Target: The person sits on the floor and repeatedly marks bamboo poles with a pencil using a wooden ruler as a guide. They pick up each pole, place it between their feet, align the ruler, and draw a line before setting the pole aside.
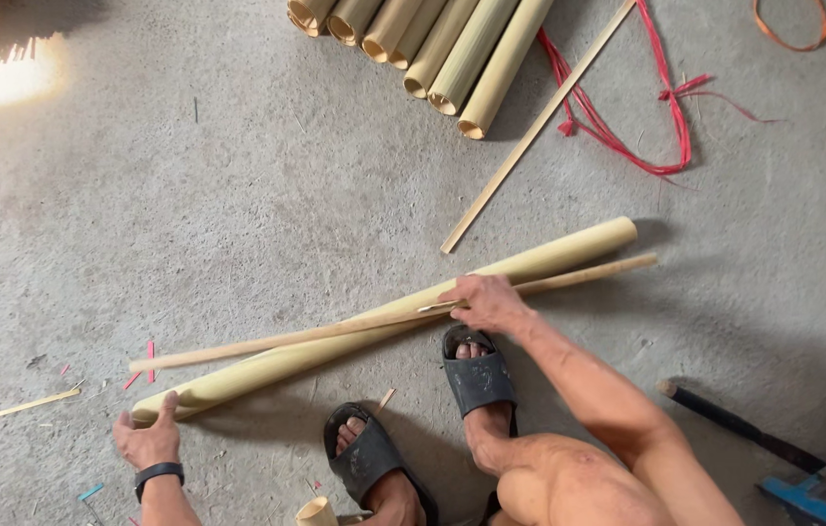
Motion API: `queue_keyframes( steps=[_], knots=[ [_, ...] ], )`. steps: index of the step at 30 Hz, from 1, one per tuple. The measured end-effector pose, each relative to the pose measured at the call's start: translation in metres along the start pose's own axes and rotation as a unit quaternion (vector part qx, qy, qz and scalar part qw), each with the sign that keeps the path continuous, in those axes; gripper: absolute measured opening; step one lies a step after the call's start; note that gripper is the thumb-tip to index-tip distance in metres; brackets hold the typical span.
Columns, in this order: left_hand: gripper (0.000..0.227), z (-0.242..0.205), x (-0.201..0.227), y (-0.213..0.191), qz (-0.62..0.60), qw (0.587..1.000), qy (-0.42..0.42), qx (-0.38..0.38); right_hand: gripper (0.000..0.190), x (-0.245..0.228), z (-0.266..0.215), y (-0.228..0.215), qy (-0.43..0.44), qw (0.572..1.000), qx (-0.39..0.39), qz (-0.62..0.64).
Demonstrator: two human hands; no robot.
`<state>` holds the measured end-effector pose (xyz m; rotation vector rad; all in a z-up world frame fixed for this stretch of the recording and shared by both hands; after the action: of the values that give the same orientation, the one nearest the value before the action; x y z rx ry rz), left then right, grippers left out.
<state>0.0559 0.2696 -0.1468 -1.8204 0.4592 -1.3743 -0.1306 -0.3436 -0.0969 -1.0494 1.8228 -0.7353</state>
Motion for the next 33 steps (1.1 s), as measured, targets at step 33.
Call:
queue_keyframes(
  steps=[33],
  knots=[
    [0.034,0.021,-0.034,-0.001,-0.249,0.962,-0.095,0.058,0.027,0.016,0.015,0.001,-0.028,0.988,0.151,0.021]
  ],
)
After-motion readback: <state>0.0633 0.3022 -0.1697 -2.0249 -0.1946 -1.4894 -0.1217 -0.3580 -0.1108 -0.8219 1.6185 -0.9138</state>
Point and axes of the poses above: each hand's wrist, its own z-axis towards the middle knuckle, its own y-axis out of the palm, x = y × z, the point moved 6 cm from there along z, towards the middle knuckle, and after that the axes turned 5 degrees about -z, right-handed, at the moved point
